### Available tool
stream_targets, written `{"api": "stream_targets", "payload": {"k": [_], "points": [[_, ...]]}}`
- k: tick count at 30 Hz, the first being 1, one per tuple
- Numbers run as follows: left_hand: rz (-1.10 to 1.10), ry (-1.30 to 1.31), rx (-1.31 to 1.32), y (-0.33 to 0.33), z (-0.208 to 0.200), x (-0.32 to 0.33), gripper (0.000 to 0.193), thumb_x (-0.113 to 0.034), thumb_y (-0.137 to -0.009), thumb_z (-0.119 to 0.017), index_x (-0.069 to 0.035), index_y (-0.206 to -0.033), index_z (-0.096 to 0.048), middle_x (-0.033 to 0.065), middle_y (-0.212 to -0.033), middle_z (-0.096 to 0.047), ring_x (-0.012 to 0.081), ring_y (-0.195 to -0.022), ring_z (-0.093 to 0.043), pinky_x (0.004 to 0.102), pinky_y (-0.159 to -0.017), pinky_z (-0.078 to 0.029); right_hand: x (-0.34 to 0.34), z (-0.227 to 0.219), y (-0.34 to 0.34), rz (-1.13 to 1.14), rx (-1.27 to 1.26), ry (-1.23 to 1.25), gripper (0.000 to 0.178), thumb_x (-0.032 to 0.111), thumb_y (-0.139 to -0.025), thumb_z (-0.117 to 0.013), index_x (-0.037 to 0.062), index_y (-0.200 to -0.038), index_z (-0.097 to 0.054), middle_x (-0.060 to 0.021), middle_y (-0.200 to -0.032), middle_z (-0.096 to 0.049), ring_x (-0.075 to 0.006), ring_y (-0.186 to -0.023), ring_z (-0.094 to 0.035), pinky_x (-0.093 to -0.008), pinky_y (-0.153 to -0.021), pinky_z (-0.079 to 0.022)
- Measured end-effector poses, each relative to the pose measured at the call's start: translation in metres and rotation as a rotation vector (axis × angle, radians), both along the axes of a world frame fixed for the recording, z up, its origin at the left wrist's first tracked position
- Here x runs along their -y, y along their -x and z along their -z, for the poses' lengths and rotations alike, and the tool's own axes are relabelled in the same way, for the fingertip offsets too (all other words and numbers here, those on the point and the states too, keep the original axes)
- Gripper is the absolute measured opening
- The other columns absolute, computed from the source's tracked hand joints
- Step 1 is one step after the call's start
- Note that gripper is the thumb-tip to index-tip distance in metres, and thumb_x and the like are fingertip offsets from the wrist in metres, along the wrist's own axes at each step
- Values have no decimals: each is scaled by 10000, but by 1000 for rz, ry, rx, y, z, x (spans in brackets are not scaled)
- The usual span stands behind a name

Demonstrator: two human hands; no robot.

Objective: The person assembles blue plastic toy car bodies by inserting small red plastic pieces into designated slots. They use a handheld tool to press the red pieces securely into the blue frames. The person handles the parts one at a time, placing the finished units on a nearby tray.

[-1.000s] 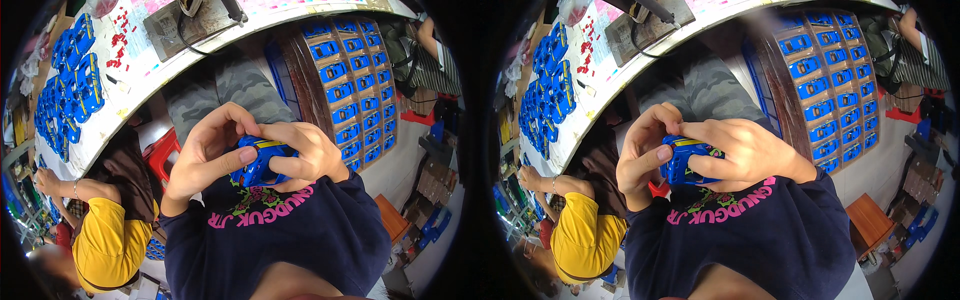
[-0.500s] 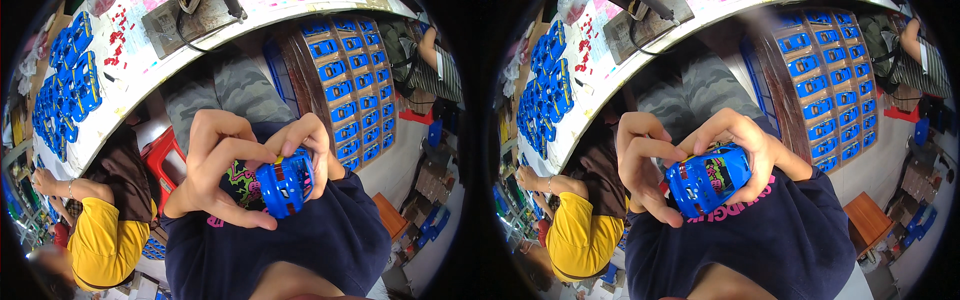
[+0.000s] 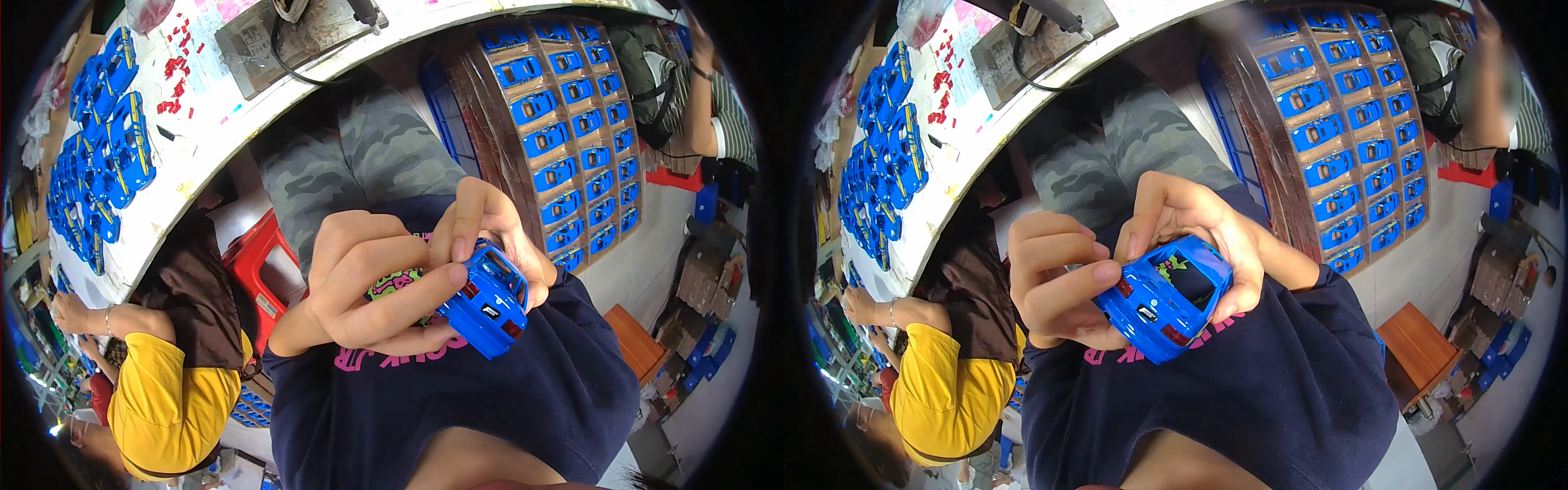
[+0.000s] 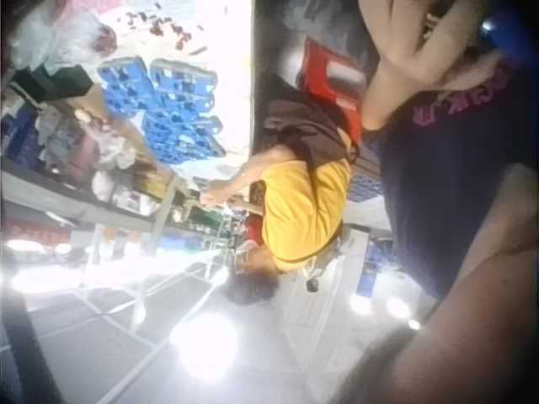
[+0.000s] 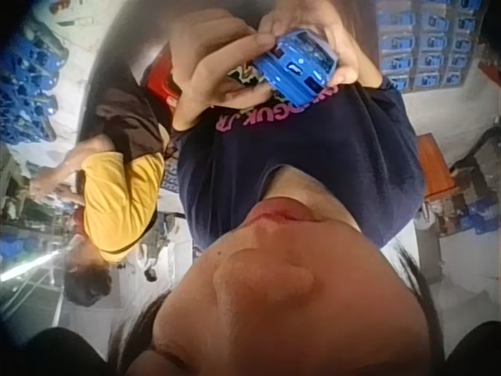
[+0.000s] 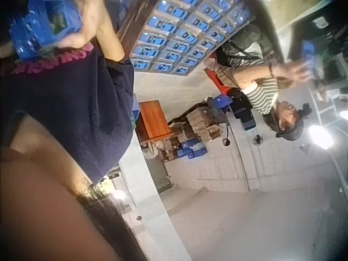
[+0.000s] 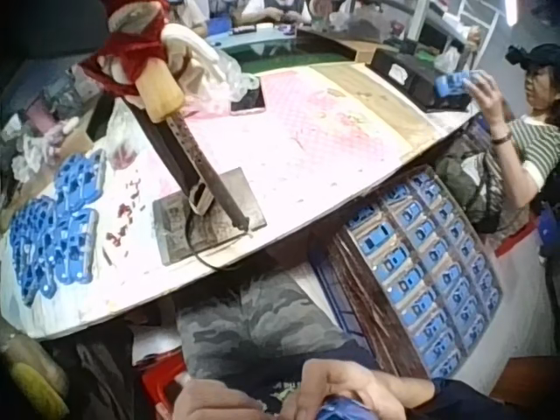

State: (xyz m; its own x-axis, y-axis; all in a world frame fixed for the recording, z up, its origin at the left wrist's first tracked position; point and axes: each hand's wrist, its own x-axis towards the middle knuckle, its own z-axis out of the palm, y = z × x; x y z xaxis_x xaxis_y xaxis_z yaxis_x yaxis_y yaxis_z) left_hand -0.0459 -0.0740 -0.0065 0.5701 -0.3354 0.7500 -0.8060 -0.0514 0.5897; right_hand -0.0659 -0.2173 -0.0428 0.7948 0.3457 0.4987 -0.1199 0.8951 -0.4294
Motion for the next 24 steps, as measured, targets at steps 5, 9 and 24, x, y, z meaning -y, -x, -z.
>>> {"api": "stream_targets", "payload": {"k": [5,9,24], "points": [[-219,-102,312,1,5,8,255,-133,-606,-631,-70,-845,-568,56,-719,-512,162,-617,-477,242,-437,-324,1,6,4,-157,-149,-63,686,291,-496,-763,-15,-951,-351,-166,-890,-512,-209,-789,-541,-269,-714,-434],[-149,-67,220,-1,7,13,238,-68,-605,-602,-54,-838,-552,109,-766,-561,195,-643,-548,239,-448,-377,-4,17,7,-269,-279,-232,751,345,-482,-747,-20,-989,-329,-149,-934,-483,-225,-787,-551,-301,-682,-462],[-80,-163,-79,-5,6,3,264,-85,-691,-593,18,-909,-485,182,-835,-546,229,-706,-546,277,-620,-439,31,30,23,-189,-591,459,880,610,-631,-561,-51,-1171,-348,-177,-999,-520,-210,-776,-571,-302,-698,-468]]}}
